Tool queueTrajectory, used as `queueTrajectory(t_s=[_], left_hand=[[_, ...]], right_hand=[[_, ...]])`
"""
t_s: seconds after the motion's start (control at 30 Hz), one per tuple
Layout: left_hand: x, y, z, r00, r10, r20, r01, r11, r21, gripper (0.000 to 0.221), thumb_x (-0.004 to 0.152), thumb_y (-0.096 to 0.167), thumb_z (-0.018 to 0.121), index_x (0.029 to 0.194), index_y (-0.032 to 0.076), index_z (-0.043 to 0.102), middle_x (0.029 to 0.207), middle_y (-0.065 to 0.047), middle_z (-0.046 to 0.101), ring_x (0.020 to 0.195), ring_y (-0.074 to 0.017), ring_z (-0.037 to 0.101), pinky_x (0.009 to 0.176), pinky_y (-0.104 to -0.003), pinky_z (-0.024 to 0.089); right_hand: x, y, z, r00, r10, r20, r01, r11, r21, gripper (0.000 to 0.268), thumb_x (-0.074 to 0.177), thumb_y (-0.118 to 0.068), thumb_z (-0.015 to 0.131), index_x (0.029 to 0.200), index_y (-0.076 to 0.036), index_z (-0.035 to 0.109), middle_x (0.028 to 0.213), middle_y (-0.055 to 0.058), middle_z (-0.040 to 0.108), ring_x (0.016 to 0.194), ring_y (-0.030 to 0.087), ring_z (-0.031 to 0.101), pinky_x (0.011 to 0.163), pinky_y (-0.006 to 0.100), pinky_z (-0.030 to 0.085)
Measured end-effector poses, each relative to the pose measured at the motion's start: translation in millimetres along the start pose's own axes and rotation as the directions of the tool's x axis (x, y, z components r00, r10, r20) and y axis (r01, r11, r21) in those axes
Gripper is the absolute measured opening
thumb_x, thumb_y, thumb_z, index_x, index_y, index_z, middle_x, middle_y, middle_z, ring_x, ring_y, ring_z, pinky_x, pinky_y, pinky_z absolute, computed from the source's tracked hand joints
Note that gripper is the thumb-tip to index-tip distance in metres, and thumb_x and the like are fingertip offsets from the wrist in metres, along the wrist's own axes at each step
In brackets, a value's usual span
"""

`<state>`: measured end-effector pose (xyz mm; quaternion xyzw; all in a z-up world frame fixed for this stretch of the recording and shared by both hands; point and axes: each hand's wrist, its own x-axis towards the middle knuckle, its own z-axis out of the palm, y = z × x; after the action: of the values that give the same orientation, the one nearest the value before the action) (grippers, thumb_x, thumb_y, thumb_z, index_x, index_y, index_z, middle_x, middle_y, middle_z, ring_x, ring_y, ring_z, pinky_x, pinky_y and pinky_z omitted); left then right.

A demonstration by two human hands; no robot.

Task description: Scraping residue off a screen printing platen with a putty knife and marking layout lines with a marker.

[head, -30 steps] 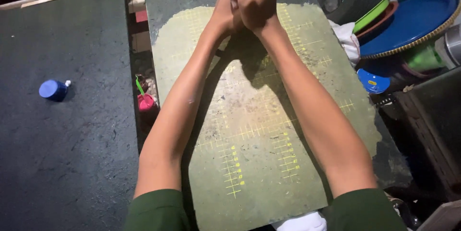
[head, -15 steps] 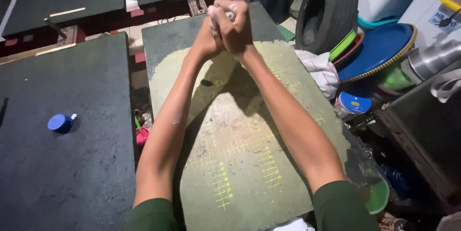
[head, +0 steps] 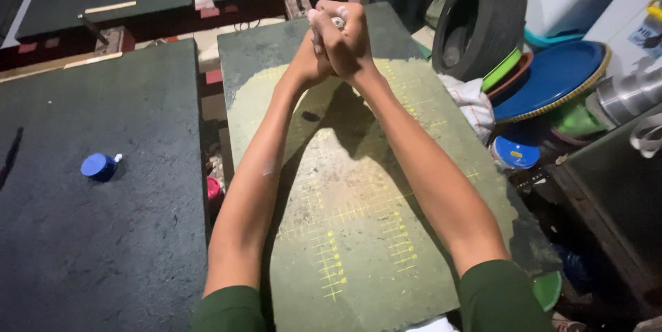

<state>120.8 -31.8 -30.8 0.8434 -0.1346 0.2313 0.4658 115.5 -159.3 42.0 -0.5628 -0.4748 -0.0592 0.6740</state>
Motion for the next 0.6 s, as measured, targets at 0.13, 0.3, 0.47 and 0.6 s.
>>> queueTrajectory(t_s=[0.13,0.3,0.47,0.6], left_hand=[[-12.3,-8.6,5.0,0.999,-0.026,-0.020,0.026,1.000,-0.003,0.012,0.093,0.022,0.052,0.090,0.013,0.045,0.086,-0.011,0.050,0.083,-0.0192,0.045,0.067,-0.037,0.041],[-1.1,-10.9,8.6,0.994,0.041,-0.099,-0.042,0.999,-0.006,0.012,0.092,0.019,0.051,0.095,0.007,0.048,0.092,-0.019,0.054,0.089,-0.0243,0.049,0.072,-0.040,0.047],[-6.9,-22.5,10.0,0.988,0.086,-0.131,-0.086,0.996,0.006,0.018,0.095,0.023,0.051,0.096,0.005,0.049,0.092,-0.021,0.054,0.088,-0.0236,0.046,0.071,-0.041,0.046],[-4.4,-31.7,9.2,0.980,0.099,-0.171,-0.091,0.994,0.056,0.028,0.095,0.030,0.052,0.107,0.006,0.045,0.106,-0.020,0.049,0.098,-0.0241,0.044,0.083,-0.041,0.045]], right_hand=[[-1.2,24.0,10.2,1.000,-0.010,0.009,0.010,0.997,-0.079,0.033,0.094,-0.021,0.054,0.062,-0.015,0.053,0.054,-0.002,0.054,0.045,0.010,0.049,0.040,0.027,0.042],[0.7,31.5,8.1,1.000,-0.010,-0.011,0.008,0.995,-0.101,0.039,0.098,-0.027,0.060,0.063,-0.011,0.050,0.049,0.002,0.049,0.043,0.014,0.051,0.051,0.032,0.051],[-3.9,59.5,2.7,0.995,-0.101,0.015,0.102,0.982,-0.160,0.040,0.097,-0.018,0.046,0.057,-0.011,0.045,0.051,0.002,0.047,0.049,0.015,0.052,0.056,0.031,0.049],[-1.1,70.7,0.7,0.985,-0.171,0.024,0.172,0.961,-0.218,0.033,0.094,-0.010,0.047,0.061,-0.009,0.048,0.054,0.004,0.050,0.052,0.018,0.054,0.059,0.033,0.047]])
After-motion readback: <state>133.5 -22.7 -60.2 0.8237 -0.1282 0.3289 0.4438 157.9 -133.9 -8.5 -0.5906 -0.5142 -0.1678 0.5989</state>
